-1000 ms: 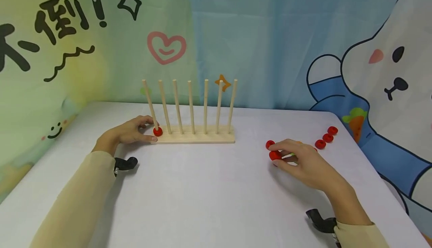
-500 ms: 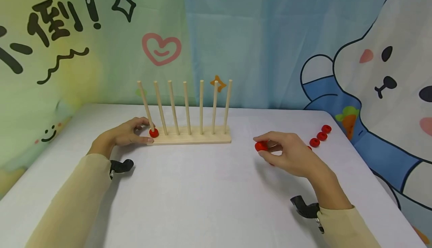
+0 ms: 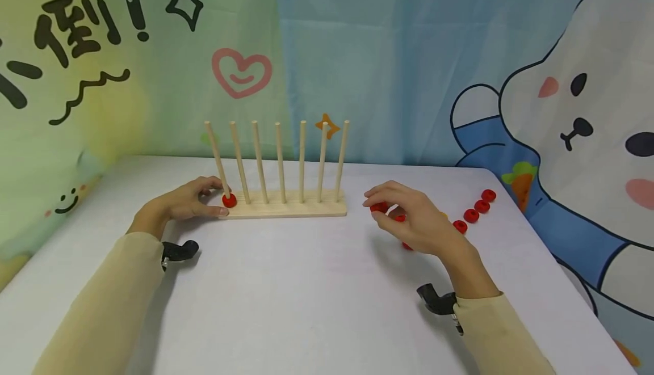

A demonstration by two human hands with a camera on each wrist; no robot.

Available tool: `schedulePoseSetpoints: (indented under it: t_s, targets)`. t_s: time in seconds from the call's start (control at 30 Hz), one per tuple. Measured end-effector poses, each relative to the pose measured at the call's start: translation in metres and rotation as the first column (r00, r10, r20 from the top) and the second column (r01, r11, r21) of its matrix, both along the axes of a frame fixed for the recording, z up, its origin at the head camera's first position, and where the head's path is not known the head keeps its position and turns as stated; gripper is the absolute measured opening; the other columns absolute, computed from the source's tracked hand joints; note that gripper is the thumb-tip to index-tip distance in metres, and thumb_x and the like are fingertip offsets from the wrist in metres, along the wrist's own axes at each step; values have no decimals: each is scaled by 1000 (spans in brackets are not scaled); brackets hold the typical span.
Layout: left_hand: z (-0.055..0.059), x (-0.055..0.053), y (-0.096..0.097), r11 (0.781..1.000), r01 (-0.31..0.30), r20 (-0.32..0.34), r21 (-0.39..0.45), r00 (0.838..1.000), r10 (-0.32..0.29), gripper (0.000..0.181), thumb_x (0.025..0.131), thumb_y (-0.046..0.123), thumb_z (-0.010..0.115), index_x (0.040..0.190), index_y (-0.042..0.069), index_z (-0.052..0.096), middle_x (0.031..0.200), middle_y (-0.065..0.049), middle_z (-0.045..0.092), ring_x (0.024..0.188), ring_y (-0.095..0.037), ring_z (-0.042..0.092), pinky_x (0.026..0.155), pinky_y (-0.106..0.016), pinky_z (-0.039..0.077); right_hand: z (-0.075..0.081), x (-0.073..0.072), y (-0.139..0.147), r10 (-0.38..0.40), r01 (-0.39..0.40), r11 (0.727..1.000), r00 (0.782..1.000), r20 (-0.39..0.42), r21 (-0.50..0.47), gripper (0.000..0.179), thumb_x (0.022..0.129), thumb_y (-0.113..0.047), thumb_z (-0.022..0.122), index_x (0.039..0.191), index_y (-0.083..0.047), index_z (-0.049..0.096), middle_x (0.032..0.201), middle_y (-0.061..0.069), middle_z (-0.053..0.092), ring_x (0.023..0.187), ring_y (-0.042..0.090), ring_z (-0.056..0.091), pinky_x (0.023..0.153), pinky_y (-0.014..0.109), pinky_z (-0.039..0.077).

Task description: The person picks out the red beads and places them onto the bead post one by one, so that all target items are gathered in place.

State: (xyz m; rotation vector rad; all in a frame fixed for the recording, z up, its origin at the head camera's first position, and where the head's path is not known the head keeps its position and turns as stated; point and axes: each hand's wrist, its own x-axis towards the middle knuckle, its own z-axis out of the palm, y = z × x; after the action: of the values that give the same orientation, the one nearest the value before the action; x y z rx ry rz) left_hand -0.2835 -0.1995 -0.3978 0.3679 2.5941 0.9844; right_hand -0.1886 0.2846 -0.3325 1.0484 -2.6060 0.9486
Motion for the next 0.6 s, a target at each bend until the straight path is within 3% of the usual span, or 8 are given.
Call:
schedulePoseSetpoints:
  t_s: [0.3,0.6]
  targets:
    - [-1,-2,5,1000,-4,11,18,1000,4,66,76,45,83,130,23,52,149,-9,36,133,-38,33,107,-64,27,9,-10,-9,8,-8,999,1000,15,-32,25,91,-9,72,111,-23,69,123,-6,58,101,4,60,79,24,56]
    - [3,2,3,1000,15,-5,-3,1000,-15,63,79,44,81,130,22,51,148,-10,36,133,-39,33,107,-65,27,6,-17,-25,57,-51,995,996,70,-81,39,87,1,71,122,-14,68,129,2,55,108,14,58,80,29,57]
